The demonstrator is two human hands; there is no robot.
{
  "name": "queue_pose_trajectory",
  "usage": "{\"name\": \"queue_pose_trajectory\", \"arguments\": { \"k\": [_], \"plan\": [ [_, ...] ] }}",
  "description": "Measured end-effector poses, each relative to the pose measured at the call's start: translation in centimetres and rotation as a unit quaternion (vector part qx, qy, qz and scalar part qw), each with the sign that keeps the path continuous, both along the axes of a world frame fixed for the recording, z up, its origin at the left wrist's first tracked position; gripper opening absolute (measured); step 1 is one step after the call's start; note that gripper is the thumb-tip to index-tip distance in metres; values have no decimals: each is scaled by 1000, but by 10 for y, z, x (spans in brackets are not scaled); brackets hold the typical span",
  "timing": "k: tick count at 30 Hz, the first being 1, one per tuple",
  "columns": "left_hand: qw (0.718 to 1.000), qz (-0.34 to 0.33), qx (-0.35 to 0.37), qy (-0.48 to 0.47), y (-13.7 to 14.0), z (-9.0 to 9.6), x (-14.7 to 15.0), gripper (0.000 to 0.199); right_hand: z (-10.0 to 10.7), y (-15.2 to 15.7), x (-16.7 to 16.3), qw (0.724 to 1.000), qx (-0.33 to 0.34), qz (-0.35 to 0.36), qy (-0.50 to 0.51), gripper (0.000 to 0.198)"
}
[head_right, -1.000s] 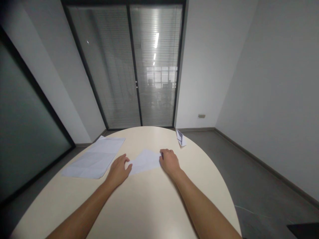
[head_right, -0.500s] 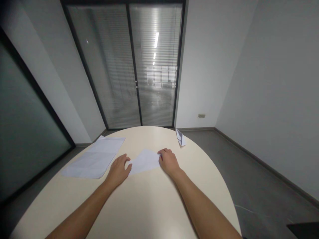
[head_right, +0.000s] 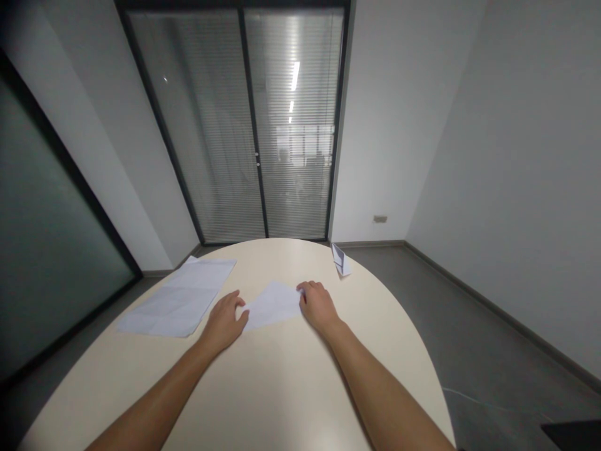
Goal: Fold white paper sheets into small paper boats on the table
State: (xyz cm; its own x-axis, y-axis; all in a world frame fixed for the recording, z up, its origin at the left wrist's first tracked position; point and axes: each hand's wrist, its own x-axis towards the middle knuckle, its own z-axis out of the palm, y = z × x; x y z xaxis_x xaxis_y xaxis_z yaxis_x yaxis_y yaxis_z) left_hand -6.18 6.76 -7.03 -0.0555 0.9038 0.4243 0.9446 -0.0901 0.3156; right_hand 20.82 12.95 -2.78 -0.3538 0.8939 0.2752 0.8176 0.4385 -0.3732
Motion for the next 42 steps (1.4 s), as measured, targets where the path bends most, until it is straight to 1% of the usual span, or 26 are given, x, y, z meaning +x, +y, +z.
{"name": "queue_pose_trajectory", "arguments": {
  "k": [6, 13, 22, 26, 29, 33, 38, 42],
  "plan": [
    [999, -19, 12, -22, -1, 4, 2, 10, -1, 1, 0, 1000, 8, 1, 0, 30],
    [998, -39, 14, -50, -4, 12, 4, 13, 2, -1, -2, 1000, 3, -19, -11, 31],
    [996, -55, 17, -68, -4, 12, 3, 13, 1, -2, -2, 999, -6, -39, -9, 29],
    [994, -79, 21, -68, -5, 12, 3, 14, 3, -3, -3, 999, -9, -44, -15, 27],
    [993, -99, 23, -62, -6, 15, 4, 14, 5, -5, -4, 999, -2, -41, -25, 25],
    [993, -111, 13, -38, -9, 23, 8, 16, 8, -8, -4, 999, 4, -37, -37, 23],
    [993, -115, -8, 9, -14, 35, 14, 19, 10, -10, -5, 998, 9, -39, -48, 23],
    [993, -108, -33, 35, -16, 40, 17, 20, 13, -11, -5, 997, 5, -35, -72, 25]
  ]
}}
